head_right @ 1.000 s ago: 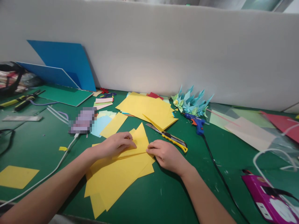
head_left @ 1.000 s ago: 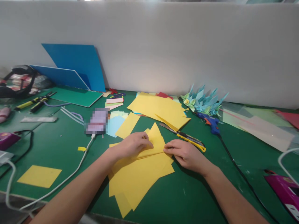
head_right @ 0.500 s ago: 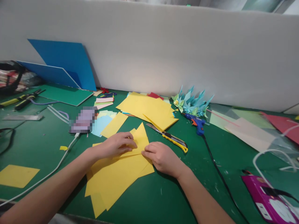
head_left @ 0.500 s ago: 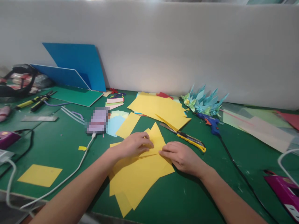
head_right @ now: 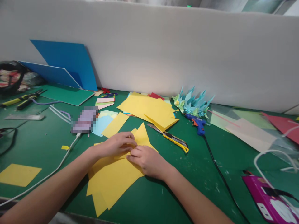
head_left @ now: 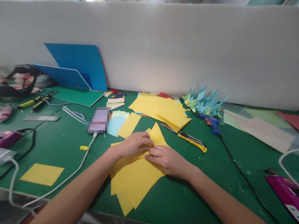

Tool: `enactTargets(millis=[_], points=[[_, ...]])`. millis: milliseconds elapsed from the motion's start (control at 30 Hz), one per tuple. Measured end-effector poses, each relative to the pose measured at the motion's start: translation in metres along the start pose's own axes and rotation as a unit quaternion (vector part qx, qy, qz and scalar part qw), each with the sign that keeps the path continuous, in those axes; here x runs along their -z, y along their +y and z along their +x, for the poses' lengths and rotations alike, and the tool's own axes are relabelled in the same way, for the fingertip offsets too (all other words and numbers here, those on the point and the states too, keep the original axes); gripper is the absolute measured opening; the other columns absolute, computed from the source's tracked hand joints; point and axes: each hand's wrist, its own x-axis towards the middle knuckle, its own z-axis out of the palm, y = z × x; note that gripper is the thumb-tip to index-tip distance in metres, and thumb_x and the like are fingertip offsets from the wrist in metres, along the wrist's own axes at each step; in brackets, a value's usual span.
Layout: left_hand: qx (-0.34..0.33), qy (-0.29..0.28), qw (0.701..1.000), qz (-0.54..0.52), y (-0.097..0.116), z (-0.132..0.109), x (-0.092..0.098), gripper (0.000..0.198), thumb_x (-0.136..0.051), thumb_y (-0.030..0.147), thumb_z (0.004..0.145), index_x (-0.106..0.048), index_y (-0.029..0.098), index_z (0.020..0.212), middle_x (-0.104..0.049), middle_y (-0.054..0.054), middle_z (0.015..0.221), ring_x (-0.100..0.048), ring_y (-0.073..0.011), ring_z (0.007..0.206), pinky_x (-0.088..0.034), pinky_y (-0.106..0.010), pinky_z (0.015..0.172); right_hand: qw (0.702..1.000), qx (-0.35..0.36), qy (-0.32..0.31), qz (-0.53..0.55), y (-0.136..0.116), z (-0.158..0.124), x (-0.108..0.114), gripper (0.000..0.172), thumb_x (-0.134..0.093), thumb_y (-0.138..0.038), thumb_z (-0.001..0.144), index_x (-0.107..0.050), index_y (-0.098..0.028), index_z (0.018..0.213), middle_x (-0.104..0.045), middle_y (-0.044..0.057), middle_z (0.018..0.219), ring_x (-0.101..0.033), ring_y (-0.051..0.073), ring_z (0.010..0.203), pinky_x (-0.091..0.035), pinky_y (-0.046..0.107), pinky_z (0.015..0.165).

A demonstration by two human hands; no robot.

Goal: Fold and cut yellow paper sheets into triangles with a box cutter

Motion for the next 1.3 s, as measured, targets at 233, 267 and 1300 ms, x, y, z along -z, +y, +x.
enactTargets(millis=[233,267,1300], points=[[0.008,-0.004,1.0,-0.016,0.0,0.0,0.001,0.018,-0.051,0.015,0.087,-0.068,0.016,0.092,-0.062,-0.007,0.091,-0.059,-0.0157,0.08,-0.046,-0.025,0.068,1.0,0.026,-0.007,0.0,-0.008,0.018,-0.006,0.028,-0.042,-0.011,0.091,-0.06,-0.011,0.112,-0.063,0.009,0.085,-0.051,0.021,0.082,-0.042,0.033,0.07],[0.011,-0.006,1.0,-0.019,0.0,0.0,0.001,0.018,-0.051,0.014,0.086,-0.068,0.017,0.092,-0.062,-0.007,0.092,-0.059,-0.0157,0.081,-0.046,-0.025,0.069,1.0,0.029,-0.011,0.002,-0.01,0.022,-0.007,0.029,-0.042,-0.01,0.091,-0.06,-0.011,0.113,-0.063,0.009,0.085,-0.051,0.021,0.083,-0.042,0.033,0.071],[0.009,-0.018,0.999,-0.048,-0.004,0.0,0.001,0.018,-0.054,0.017,0.087,-0.069,0.019,0.096,-0.061,-0.005,0.094,-0.058,-0.0162,0.087,-0.045,-0.027,0.075,0.993,-0.116,0.007,-0.016,-0.003,-0.003,0.005,0.027,-0.052,-0.007,0.082,-0.071,-0.02,0.097,-0.058,0.004,0.076,-0.045,0.017,0.072,-0.03,0.03,0.061]])
